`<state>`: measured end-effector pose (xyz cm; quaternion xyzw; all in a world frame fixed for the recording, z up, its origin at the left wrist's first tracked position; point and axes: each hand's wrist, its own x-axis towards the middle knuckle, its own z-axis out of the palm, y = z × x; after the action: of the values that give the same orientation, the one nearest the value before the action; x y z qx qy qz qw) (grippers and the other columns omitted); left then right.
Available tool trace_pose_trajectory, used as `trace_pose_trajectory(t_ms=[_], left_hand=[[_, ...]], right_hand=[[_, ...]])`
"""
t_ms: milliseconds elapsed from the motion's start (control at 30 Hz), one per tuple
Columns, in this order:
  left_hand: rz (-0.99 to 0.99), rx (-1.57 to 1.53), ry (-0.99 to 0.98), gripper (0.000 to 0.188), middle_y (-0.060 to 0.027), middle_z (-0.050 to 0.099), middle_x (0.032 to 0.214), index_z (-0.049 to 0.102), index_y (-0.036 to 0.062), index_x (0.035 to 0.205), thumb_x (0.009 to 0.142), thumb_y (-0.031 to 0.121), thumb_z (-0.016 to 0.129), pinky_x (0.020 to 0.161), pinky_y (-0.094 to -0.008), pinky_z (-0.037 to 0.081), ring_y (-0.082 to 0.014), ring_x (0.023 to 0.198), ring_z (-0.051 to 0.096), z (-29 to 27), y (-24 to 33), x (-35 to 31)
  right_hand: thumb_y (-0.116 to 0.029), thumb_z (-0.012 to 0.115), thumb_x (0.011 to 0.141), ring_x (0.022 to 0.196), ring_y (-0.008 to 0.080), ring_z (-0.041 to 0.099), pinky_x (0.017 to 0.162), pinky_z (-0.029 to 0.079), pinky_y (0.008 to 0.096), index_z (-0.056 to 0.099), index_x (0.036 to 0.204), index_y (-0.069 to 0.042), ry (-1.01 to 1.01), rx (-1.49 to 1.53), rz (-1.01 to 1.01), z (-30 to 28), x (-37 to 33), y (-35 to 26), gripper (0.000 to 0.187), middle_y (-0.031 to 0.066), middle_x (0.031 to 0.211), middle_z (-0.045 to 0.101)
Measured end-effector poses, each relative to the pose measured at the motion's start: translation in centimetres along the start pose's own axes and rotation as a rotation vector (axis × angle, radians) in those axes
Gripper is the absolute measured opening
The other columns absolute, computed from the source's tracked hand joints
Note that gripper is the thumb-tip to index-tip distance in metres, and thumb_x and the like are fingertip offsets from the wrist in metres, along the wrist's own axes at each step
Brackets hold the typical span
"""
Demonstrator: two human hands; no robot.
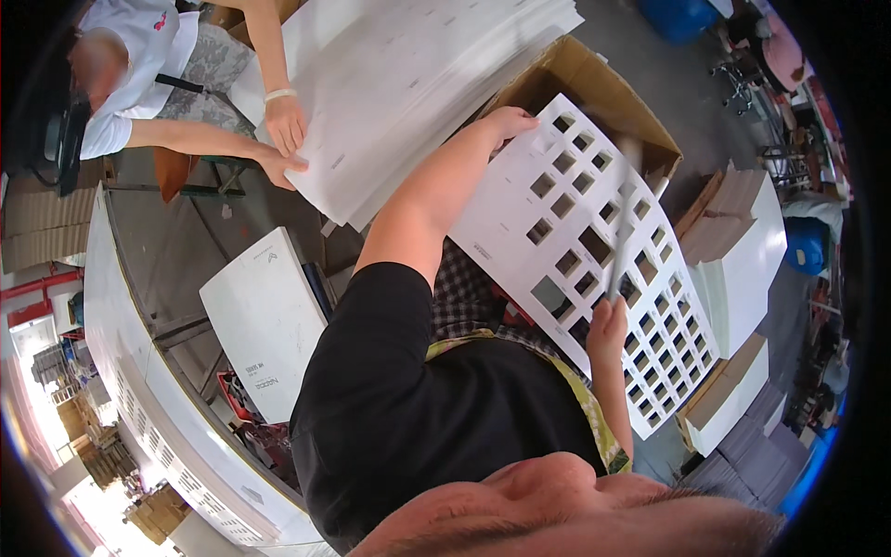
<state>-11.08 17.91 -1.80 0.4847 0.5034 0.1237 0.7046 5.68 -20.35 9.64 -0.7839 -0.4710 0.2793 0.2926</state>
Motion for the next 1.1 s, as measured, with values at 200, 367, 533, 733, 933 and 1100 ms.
trace_pose_trajectory(t_ms=[200, 367, 533, 733, 933, 1100], left_hand=[[0.066, 0.051, -0.013, 0.036, -0.0096, 0.063, 0.1, 0.061, 0.0065, 0.107, 0.083, 0.033, 0.066, 0.074, -0.0392, 0.048, -0.0206, 0.09, 0.059, -0.1, -1.4, 1.4], [0.075, 0.043, 0.001, 0.035, -0.0099, 0.063, 0.1, 0.062, 0.0066, 0.106, 0.083, 0.033, 0.067, 0.075, -0.039, 0.049, -0.0209, 0.089, 0.059, -0.1, -1.1, 1.5], [0.078, 0.019, 0.008, 0.035, -0.0114, 0.064, 0.1, 0.064, 0.0048, 0.101, 0.081, 0.033, 0.069, 0.08, -0.0391, 0.047, -0.022, 0.091, 0.059, 0.0, -1.1, 1.7], [0.073, 0.032, 0.034, 0.036, -0.0126, 0.064, 0.102, 0.066, 0.0035, 0.1, 0.08, 0.034, 0.068, 0.083, -0.0382, 0.045, -0.0226, 0.094, 0.058, -0.1, -1.7, 1.8], [0.091, 0.059, 0.026, 0.037, -0.0129, 0.064, 0.103, 0.066, 0.0037, 0.102, 0.085, 0.036, 0.063, 0.087, -0.0387, 0.044, -0.023, 0.096, 0.058, 0.4, -0.7, -0.1], [0.117, 0.34, 0.067, 0.051, -0.0199, 0.063, 0.106, 0.063, 0.0007, 0.107, 0.09, 0.047, 0.048, 0.091, -0.0409, 0.043, -0.0318, 0.102, 0.058, 0.5, -0.4, -2.9]], right_hand=[[-0.026, 0.048, 0.093, 0.058, 0.0367, 0.053, 0.053, 0.041, 0.0396, 0.045, 0.089, 0.0, -0.008, -0.195, -0.073, 2.3, 0.5, 2.6, 0.027, 0.0209, 0.066, 0.052], [-0.029, 0.047, 0.094, 0.055, 0.0326, 0.052, 0.052, 0.04, 0.039, 0.045, 0.09, 0.0, 0.03, 0.029, -0.08, 0.1, -0.2, 0.4, 0.029, 0.016, 0.064, 0.051], [-0.031, 0.047, 0.095, 0.055, 0.0231, 0.048, 0.052, 0.04, 0.0366, 0.046, 0.082, -0.003, 0.007, -0.161, -0.077, 2.3, 0.9, 1.9, 0.031, 0.0107, 0.062, 0.047], [-0.024, 0.044, 0.096, 0.052, 0.0313, 0.05, 0.049, 0.04, 0.038, 0.044, 0.084, -0.001, 0.014, -0.04, -0.023, -0.2, 0.5, -1.1, 0.026, 0.0158, 0.061, 0.049], [-0.024, 0.044, 0.096, 0.052, 0.0207, 0.046, 0.049, 0.038, 0.0343, 0.045, 0.086, -0.002, 0.002, 0.103, -0.09, -0.6, -1.5, -0.1, 0.024, 0.0094, 0.059, 0.043], [-0.02, 0.047, 0.094, 0.057, 0.034, 0.05, 0.053, 0.04, 0.0402, 0.046, 0.088, -0.002, -0.129, -0.055, 0.007, -0.3, -3.2, 1.3, 0.019, 0.0175, 0.064, 0.049]])
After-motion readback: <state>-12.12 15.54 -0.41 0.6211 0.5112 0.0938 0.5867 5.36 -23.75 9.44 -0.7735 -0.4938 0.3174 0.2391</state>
